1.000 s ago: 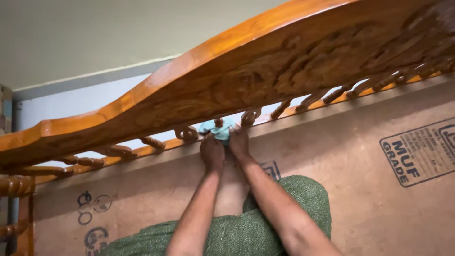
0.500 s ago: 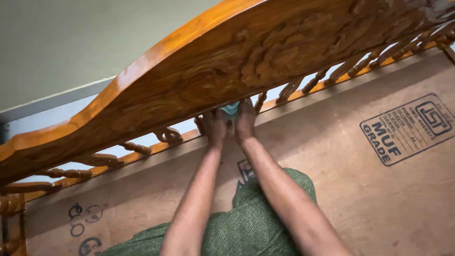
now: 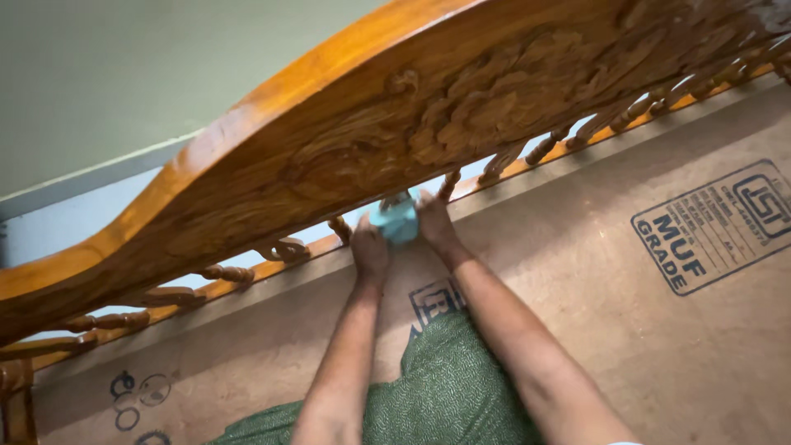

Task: The person wipes the wooden headboard and side rails of a bed frame using a light blue cloth. They move along the length of the frame, cleaning the top rail and the vertical spindles.

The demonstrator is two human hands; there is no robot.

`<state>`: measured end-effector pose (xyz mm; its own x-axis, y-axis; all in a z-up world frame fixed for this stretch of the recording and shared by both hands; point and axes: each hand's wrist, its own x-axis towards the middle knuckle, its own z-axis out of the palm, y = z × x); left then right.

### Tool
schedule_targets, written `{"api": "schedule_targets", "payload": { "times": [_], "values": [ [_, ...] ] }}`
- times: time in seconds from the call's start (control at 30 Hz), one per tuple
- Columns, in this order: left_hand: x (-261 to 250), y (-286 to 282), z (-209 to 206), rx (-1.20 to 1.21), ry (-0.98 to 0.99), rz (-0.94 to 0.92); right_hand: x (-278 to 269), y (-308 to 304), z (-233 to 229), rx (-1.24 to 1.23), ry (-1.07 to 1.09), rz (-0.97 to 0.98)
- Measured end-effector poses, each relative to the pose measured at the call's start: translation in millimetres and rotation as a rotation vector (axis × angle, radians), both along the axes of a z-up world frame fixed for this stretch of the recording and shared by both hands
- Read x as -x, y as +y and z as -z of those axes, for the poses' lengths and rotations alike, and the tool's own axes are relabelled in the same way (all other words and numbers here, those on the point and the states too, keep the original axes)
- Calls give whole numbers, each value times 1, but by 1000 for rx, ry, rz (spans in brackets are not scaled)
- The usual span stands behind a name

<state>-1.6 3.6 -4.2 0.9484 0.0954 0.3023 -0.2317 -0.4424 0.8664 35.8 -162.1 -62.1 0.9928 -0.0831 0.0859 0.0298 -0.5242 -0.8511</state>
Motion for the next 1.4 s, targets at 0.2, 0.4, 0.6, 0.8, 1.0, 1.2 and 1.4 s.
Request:
{"api": "schedule_targets", "payload": {
  "times": [0.2, 0.4, 0.6, 0.8, 1.0, 1.2, 1.4],
  "values": [
    [10, -1, 36, -76, 265, -53, 16, 10, 22, 74, 163, 263],
    [14, -66, 15, 16, 117, -38, 29, -38, -26, -1224, 232, 711],
    [-6, -128, -37, 421, 48, 45, 29, -60, -92, -1074, -248, 512],
    [-16, -126, -42, 196, -114, 207, 17, -66, -110, -182, -300, 163],
    [-34, -112, 17, -100, -12, 225, 28, -87, -75, -752, 99, -39],
    [-36, -107, 54, -401, 13, 210, 32, -97, -48, 46, -84, -68],
    [-11, -135, -2, -179, 411, 118, 47, -101, -36, -151, -140, 380]
  ]
}}
